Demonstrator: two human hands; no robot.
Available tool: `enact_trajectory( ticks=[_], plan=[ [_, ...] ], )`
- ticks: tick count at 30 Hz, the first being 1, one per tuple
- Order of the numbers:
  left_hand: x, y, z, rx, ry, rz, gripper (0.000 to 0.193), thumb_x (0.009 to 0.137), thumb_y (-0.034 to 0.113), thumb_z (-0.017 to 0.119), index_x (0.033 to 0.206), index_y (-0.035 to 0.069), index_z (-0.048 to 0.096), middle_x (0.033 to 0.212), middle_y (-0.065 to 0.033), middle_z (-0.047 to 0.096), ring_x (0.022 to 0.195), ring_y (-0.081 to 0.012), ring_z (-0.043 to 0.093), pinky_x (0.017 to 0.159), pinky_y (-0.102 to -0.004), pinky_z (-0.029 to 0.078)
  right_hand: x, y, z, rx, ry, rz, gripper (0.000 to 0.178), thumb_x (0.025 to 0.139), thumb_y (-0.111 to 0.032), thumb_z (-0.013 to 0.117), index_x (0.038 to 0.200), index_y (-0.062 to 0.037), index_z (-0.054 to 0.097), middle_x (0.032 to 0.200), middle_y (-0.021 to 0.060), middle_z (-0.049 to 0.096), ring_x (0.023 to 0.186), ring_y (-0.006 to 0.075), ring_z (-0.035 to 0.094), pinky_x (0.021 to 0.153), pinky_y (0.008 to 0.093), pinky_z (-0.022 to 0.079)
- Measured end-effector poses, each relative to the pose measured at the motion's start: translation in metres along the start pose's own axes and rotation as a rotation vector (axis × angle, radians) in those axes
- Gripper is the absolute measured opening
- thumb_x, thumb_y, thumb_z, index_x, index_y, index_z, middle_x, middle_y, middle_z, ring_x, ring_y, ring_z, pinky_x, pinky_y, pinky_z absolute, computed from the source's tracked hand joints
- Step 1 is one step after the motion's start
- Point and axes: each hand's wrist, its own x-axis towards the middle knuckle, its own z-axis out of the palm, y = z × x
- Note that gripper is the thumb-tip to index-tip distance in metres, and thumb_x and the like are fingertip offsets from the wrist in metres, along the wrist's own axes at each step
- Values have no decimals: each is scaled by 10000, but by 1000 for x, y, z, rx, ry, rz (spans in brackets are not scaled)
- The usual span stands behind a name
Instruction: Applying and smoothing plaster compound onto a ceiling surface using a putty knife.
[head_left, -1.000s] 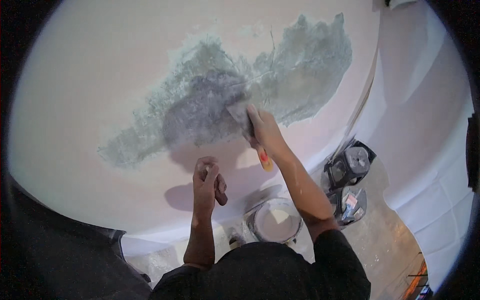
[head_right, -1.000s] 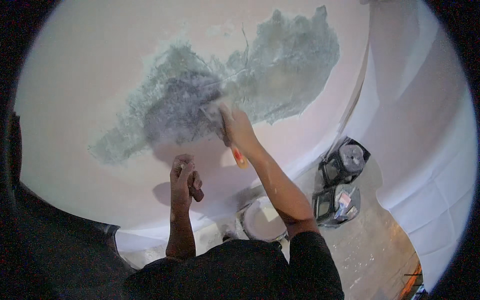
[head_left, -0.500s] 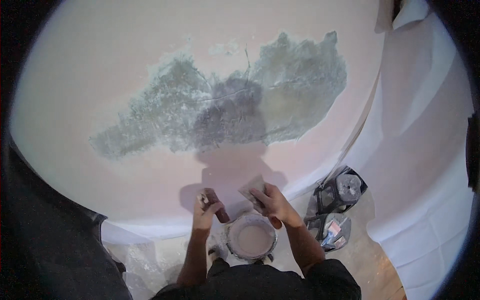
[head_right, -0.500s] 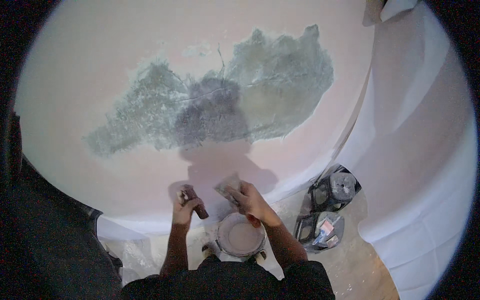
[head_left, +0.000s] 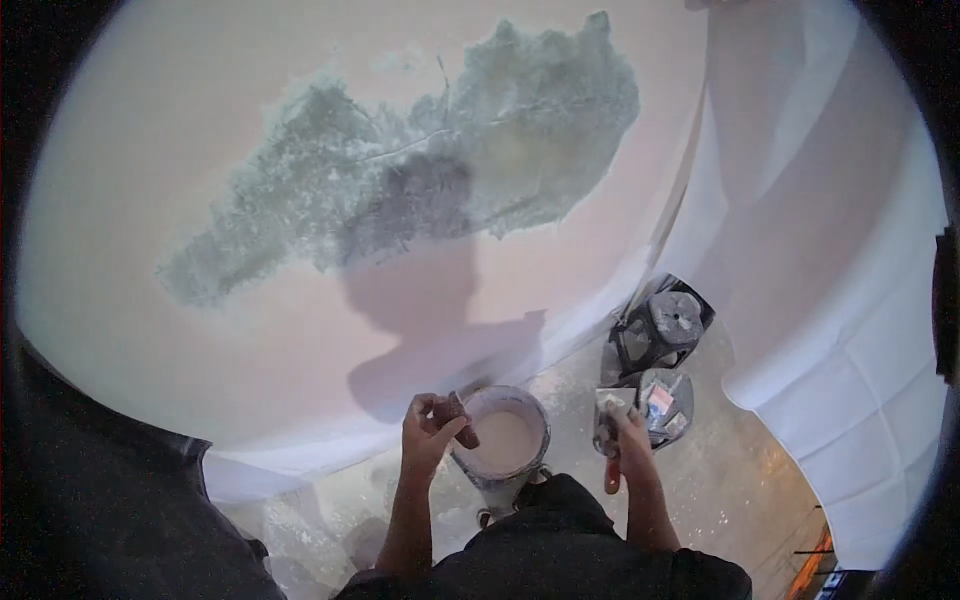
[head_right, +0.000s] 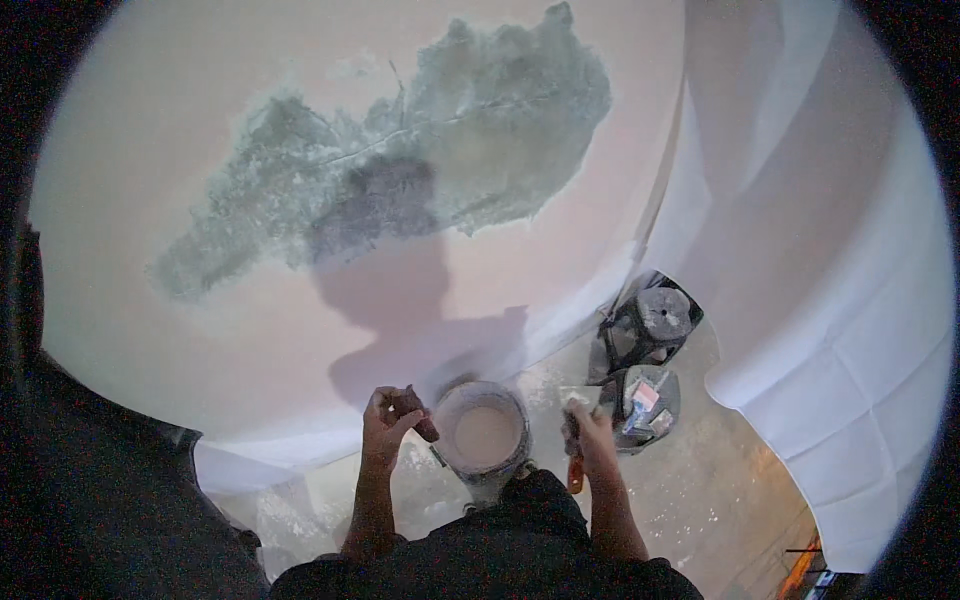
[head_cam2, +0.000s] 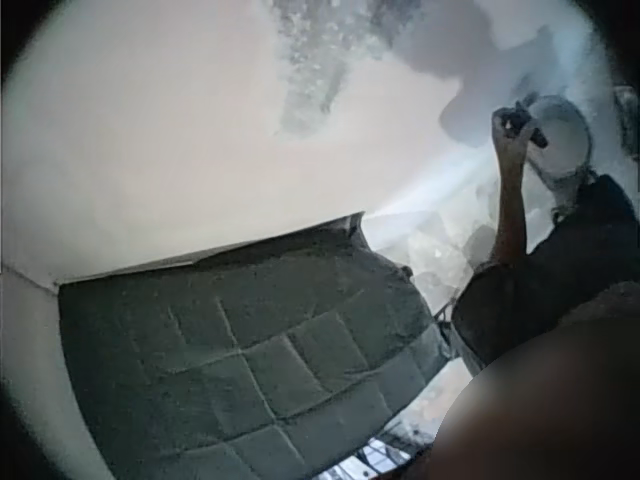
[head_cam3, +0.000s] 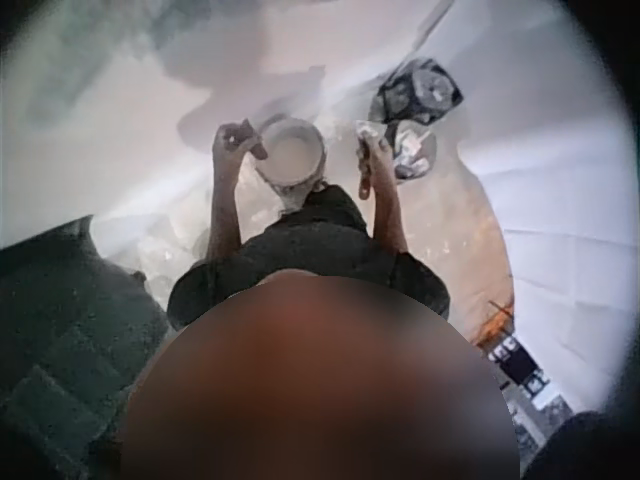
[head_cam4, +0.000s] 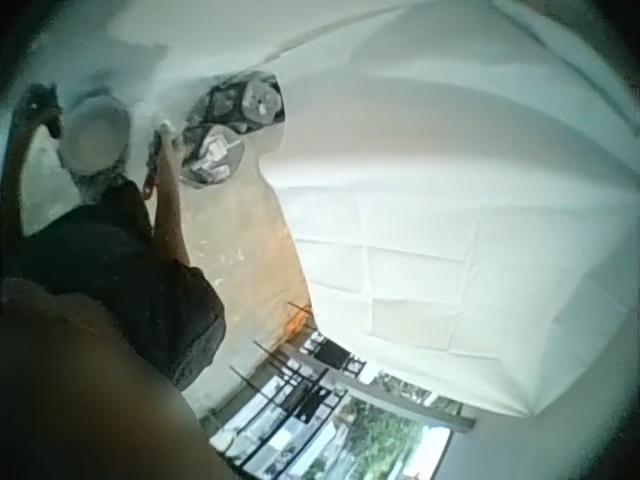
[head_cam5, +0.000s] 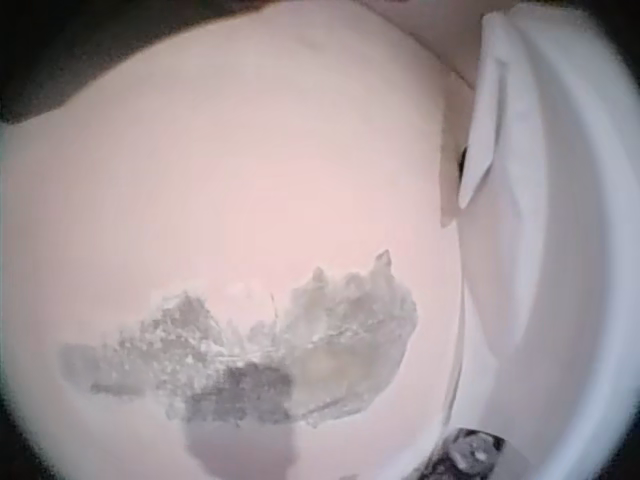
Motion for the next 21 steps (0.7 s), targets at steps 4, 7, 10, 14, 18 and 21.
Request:
enact_trajectory(
  ticks=[4,7,10,14,18,21],
  plan=[
    [-2,-8,11,-124,-8,-4,314,778,-121,629,1011,-7,453,922,-145,600,795,-244,648,710,-371,558,6,7,12,69,-98,82,115,927,-221,543,866,-128,511,624,-25,446,437,65,381,368,195,256],
    [-6,-5,25,-4,113,73,278,777,-133,620,959,-7,451,864,-144,605,734,-233,639,668,-352,550,15,-4,25,130,-212,-1,79,918,-193,539,885,-141,490,667,-11,463,462,74,380,398,209,276],
    [-1,-19,26,25,76,27,271,782,-128,620,955,0,455,860,-122,597,783,-214,636,699,-350,543,50,-12,28,220,-287,-17,108,897,-194,563,902,-131,476,662,4,475,468,90,389,412,233,301],
    [16,-35,39,41,129,120,263,795,-121,615,975,-1,465,893,-113,581,805,-193,619,714,-337,528,95,-26,22,163,-361,-21,110,883,-191,567,899,-124,480,652,21,504,467,96,416,412,241,326],
    [62,-21,93,26,156,238,269,819,-115,598,1014,13,463,895,-86,556,774,-167,593,699,-306,507,161,-57,6,85,-340,4,86,894,-180,547,930,-120,497,642,12,500,461,103,442,396,247,331],
    [109,-34,117,53,180,293,283,845,-106,576,1060,25,446,892,-60,537,778,-146,573,661,-285,485,222,-84,-7,151,-336,-51,183,900,-192,581,1019,-88,487,711,37,534,540,119,499,437,270,397]
  ],
)
